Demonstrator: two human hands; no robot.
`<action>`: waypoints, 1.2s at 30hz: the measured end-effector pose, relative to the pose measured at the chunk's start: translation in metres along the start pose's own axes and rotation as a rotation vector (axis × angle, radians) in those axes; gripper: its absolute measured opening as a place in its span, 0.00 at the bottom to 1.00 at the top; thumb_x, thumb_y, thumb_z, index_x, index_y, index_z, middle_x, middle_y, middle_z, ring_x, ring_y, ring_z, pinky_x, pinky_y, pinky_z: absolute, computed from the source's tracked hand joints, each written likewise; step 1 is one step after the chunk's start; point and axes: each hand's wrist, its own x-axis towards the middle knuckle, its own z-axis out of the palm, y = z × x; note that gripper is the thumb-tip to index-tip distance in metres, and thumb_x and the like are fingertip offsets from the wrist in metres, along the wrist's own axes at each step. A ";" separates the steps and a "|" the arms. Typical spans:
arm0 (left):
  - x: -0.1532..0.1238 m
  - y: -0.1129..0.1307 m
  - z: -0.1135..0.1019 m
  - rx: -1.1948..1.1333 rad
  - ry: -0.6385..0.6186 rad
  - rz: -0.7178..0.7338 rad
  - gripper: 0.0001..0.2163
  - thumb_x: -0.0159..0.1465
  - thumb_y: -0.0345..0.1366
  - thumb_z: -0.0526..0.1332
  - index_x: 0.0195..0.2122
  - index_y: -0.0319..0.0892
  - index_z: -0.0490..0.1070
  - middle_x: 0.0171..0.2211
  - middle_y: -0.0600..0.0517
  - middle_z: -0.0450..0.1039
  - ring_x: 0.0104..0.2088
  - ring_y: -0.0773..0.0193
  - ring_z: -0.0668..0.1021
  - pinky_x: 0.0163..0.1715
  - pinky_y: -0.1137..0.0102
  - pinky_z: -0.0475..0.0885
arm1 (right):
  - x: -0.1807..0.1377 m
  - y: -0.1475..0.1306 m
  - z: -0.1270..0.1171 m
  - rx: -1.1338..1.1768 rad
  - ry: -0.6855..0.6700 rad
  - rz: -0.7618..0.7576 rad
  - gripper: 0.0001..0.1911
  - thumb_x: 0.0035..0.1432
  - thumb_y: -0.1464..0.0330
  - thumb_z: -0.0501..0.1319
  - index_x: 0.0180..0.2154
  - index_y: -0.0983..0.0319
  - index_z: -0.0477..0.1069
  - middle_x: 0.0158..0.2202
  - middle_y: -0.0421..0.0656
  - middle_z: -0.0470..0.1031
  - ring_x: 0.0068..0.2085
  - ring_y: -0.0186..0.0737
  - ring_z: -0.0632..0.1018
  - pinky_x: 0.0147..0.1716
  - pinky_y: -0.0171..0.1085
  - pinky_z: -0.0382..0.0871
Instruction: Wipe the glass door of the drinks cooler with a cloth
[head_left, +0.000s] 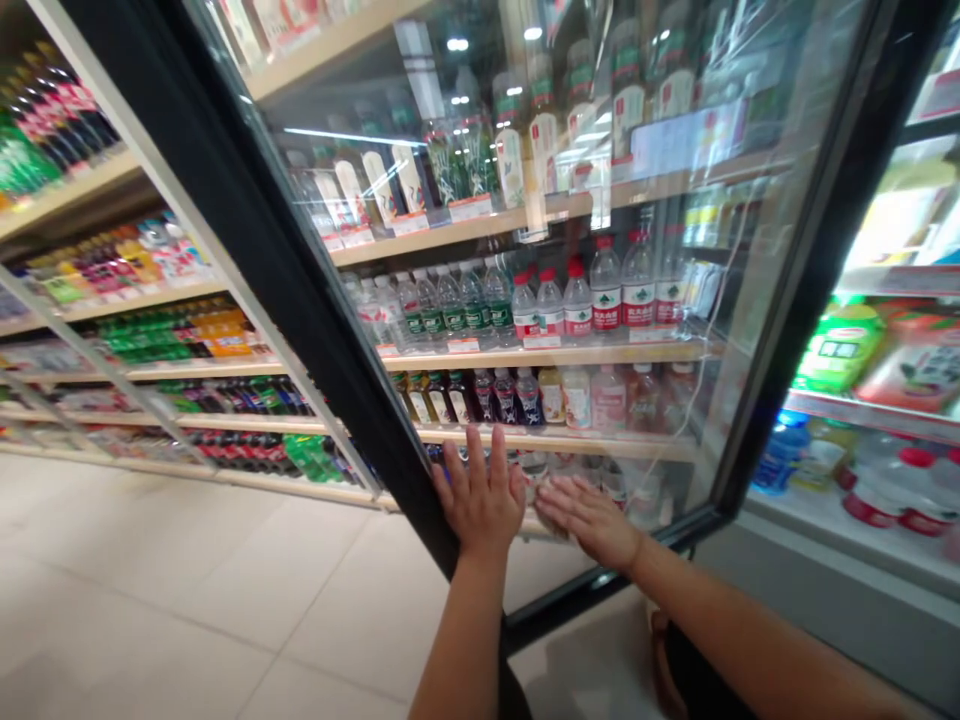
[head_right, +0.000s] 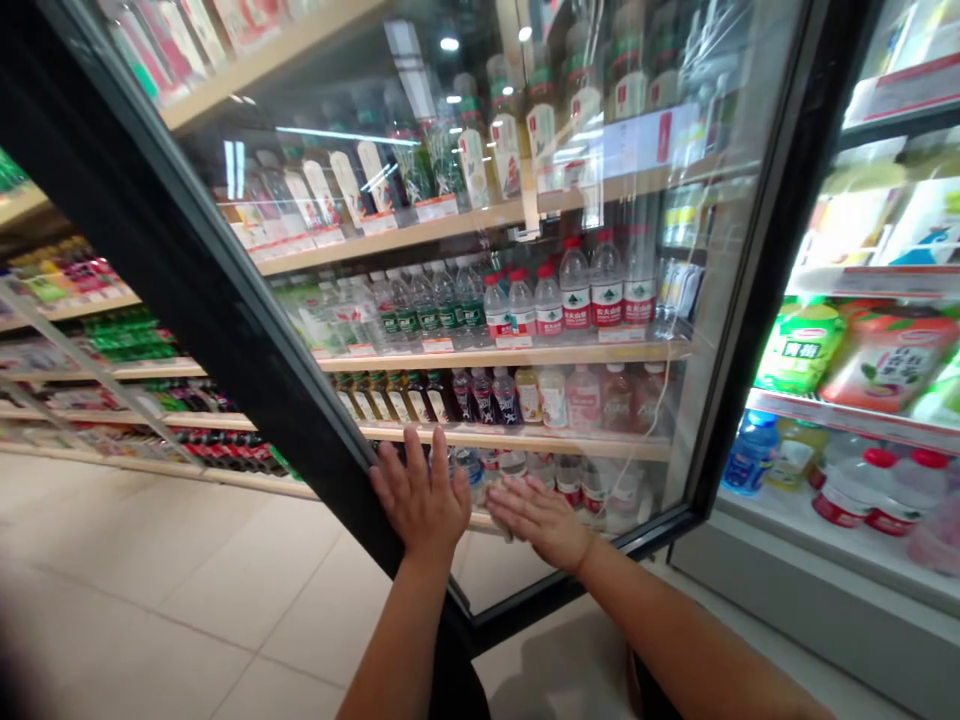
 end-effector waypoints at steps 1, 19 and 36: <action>0.000 0.001 0.000 0.009 0.002 0.000 0.29 0.67 0.42 0.57 0.68 0.46 0.53 0.68 0.43 0.52 0.71 0.49 0.47 0.68 0.48 0.44 | 0.010 0.006 -0.004 -0.013 0.065 0.056 0.28 0.66 0.78 0.48 0.65 0.56 0.60 0.60 0.44 0.72 0.67 0.37 0.64 0.64 0.43 0.62; -0.001 0.001 0.001 0.023 0.010 -0.013 0.30 0.65 0.39 0.61 0.67 0.49 0.56 0.68 0.42 0.53 0.70 0.46 0.48 0.66 0.42 0.50 | 0.033 0.036 -0.021 -0.055 0.294 0.253 0.34 0.65 0.79 0.50 0.69 0.56 0.49 0.66 0.49 0.63 0.69 0.48 0.59 0.64 0.57 0.62; 0.004 0.003 -0.004 0.116 0.040 0.049 0.34 0.63 0.38 0.64 0.68 0.40 0.53 0.69 0.41 0.50 0.70 0.45 0.49 0.68 0.50 0.46 | 0.066 0.014 -0.024 -0.062 0.254 0.237 0.35 0.65 0.79 0.51 0.70 0.58 0.46 0.63 0.48 0.69 0.71 0.45 0.54 0.66 0.53 0.61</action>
